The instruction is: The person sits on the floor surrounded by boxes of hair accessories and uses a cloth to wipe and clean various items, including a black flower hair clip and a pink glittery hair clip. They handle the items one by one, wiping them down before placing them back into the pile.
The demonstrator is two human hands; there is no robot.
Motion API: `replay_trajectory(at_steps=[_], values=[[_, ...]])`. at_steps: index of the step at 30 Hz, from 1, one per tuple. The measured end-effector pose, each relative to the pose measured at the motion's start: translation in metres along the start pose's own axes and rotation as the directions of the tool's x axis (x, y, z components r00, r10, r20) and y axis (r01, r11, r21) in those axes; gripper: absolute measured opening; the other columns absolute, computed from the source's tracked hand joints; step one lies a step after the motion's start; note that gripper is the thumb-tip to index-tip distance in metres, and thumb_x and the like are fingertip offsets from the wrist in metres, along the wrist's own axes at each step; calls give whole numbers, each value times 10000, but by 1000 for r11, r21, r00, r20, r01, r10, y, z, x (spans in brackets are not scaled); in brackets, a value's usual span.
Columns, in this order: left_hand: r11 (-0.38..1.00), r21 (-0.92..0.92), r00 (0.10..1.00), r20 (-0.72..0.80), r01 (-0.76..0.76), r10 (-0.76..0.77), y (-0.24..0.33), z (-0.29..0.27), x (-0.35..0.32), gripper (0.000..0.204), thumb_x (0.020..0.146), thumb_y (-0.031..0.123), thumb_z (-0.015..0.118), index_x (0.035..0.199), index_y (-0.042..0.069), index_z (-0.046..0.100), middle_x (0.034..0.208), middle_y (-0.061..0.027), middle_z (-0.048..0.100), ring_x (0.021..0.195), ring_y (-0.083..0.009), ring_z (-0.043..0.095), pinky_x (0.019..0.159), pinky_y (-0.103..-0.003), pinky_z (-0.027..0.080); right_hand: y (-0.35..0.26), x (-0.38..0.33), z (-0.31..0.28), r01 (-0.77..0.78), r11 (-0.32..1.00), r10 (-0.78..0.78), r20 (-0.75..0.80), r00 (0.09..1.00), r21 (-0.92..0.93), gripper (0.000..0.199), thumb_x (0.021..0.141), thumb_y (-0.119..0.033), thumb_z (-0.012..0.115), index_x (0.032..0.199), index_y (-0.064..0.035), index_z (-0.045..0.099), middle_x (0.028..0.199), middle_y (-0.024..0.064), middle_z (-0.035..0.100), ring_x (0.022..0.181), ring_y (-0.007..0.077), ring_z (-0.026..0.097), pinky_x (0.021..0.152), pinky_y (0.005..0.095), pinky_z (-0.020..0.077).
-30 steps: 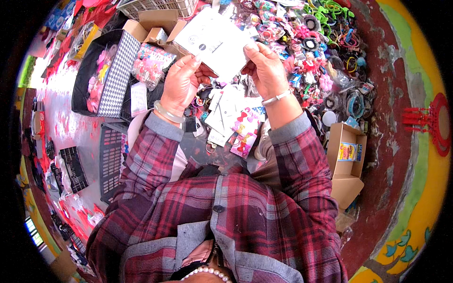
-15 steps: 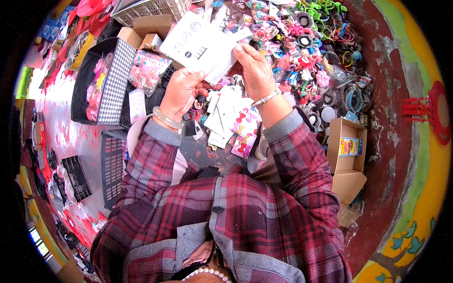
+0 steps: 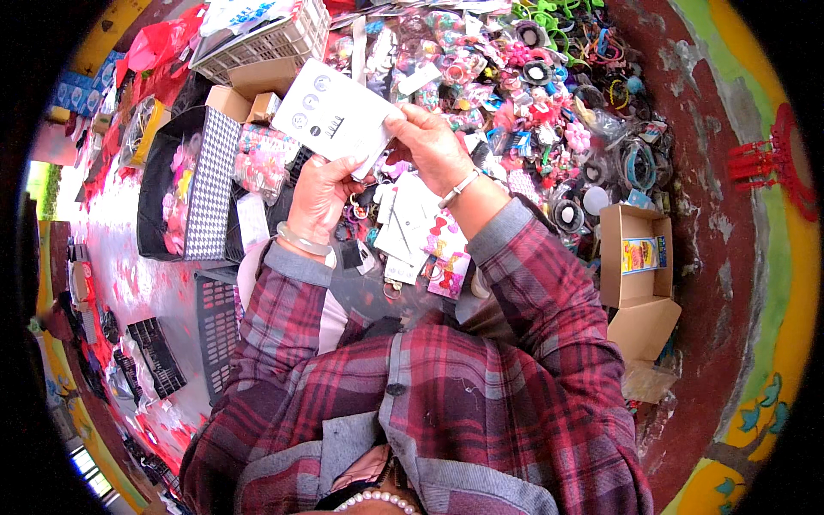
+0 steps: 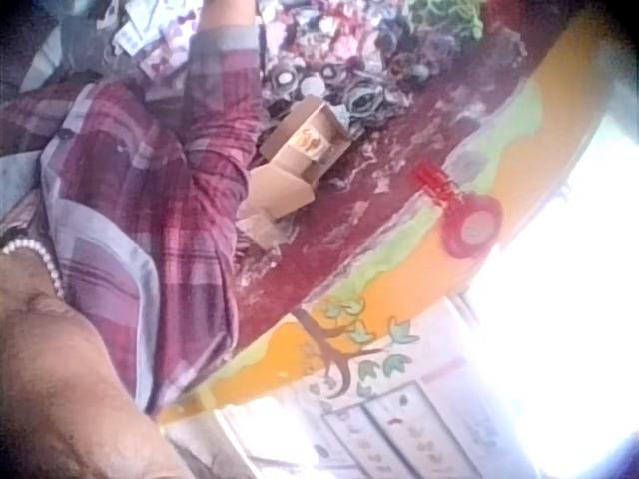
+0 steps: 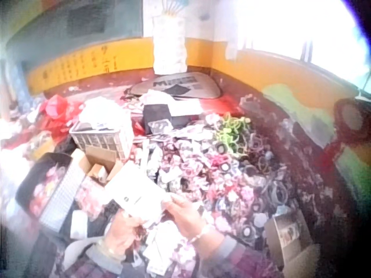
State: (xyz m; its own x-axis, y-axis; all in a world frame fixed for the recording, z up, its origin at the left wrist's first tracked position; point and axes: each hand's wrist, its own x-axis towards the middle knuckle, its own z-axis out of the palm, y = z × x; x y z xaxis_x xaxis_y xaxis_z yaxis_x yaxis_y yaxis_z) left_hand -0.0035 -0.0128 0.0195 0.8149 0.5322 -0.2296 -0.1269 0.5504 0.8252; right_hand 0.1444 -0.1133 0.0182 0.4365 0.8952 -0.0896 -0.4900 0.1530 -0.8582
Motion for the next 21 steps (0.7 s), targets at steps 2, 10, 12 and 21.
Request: replay_trajectory(at_steps=[2,10,12,21], values=[[1000,-2,1000,-20,-6,6,0,1,0,302,787,55,627,1072,-7,548,871,-78,639,632,-157,627,512,-208,502,1,0,-1,-16,999,15,30,999,30,246,885,-169,572,1093,-38,579,891,6,616,747,90,578,630,234,481],[998,55,1000,-14,13,-12,-4,-6,3,340,765,56,636,1090,-2,557,913,-77,644,669,-155,634,512,-234,509,2,0,1,-38,997,37,-23,999,-59,252,889,-181,551,1099,-44,575,863,-1,608,719,80,555,602,220,446],[998,48,1000,-1,30,-30,-5,-8,3,350,762,61,641,1097,1,554,930,-80,640,690,-157,634,511,-242,508,3,0,1,-47,994,43,-36,998,-102,266,887,-181,546,1115,-46,569,861,-5,604,716,79,544,595,218,429],[889,234,894,-126,-394,430,-16,3,13,301,783,15,634,1074,-3,559,939,-69,626,727,-136,623,535,-235,520,6,5,10,202,670,-374,-90,923,-714,244,860,-276,597,875,-33,601,766,35,608,640,115,557,558,246,436]])
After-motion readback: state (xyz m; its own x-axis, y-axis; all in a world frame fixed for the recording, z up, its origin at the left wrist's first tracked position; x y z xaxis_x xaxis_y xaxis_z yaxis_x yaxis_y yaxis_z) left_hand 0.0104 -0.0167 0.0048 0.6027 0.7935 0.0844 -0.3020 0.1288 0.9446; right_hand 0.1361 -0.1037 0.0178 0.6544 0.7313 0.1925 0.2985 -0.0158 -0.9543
